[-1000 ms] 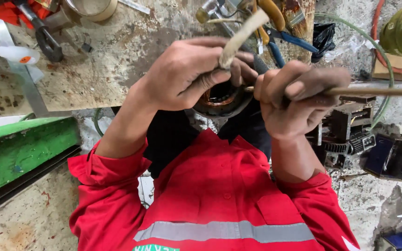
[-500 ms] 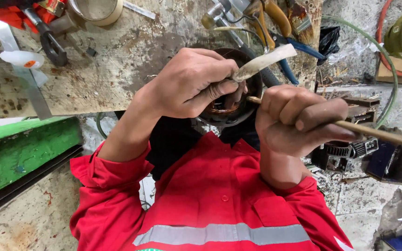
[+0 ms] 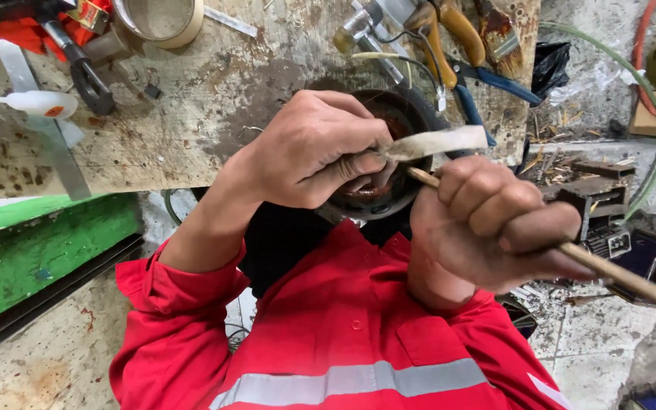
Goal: Adjusting and organizing copper windings and internal wiring inside a motor stator using a wooden stick and hands.
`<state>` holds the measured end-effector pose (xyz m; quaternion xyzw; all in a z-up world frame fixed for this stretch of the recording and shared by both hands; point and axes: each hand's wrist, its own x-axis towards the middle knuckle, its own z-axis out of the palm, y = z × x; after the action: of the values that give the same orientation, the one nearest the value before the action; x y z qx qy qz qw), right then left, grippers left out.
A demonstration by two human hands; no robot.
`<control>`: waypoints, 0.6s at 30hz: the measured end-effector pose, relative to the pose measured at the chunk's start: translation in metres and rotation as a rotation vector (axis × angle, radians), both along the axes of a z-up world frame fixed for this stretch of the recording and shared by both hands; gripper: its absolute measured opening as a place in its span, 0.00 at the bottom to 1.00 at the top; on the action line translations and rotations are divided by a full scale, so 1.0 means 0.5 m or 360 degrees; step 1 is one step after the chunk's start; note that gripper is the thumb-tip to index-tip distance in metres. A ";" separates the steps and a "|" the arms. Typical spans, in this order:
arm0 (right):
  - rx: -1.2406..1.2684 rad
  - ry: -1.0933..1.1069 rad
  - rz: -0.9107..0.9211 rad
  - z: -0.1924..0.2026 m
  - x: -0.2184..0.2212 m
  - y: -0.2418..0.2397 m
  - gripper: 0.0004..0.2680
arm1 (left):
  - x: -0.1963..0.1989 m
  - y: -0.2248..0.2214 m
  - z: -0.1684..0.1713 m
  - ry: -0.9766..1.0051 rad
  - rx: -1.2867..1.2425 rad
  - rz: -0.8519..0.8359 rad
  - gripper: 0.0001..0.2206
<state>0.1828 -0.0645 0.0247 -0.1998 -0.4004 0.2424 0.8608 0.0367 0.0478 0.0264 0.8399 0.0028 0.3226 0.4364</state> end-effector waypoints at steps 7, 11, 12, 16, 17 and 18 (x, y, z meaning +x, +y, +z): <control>-0.0021 0.0112 0.0004 -0.009 0.013 -0.009 0.14 | -0.007 -0.007 -0.020 0.0032 0.0041 0.0071 0.14; 0.0018 0.0266 -0.0077 -0.005 -0.001 -0.006 0.14 | -0.007 -0.008 -0.010 0.0022 0.0020 0.0059 0.13; 0.0089 0.0355 -0.0102 -0.003 -0.005 -0.004 0.13 | -0.006 -0.007 -0.006 0.0033 -0.0011 0.0045 0.11; 0.0193 0.0495 0.0026 0.007 -0.014 0.013 0.14 | -0.010 -0.004 -0.010 0.0149 0.0028 0.0072 0.06; 0.0178 0.0478 0.0019 0.001 0.014 0.005 0.14 | -0.008 -0.003 -0.011 0.0133 0.0011 0.0066 0.06; 0.0081 0.0373 0.0428 -0.002 0.040 -0.004 0.14 | -0.009 -0.003 -0.009 0.0149 0.0025 0.0063 0.07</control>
<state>0.2030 -0.0667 0.0236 -0.0931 -0.3265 0.3667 0.8662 0.0321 0.0463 0.0219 0.8573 0.0371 0.2915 0.4227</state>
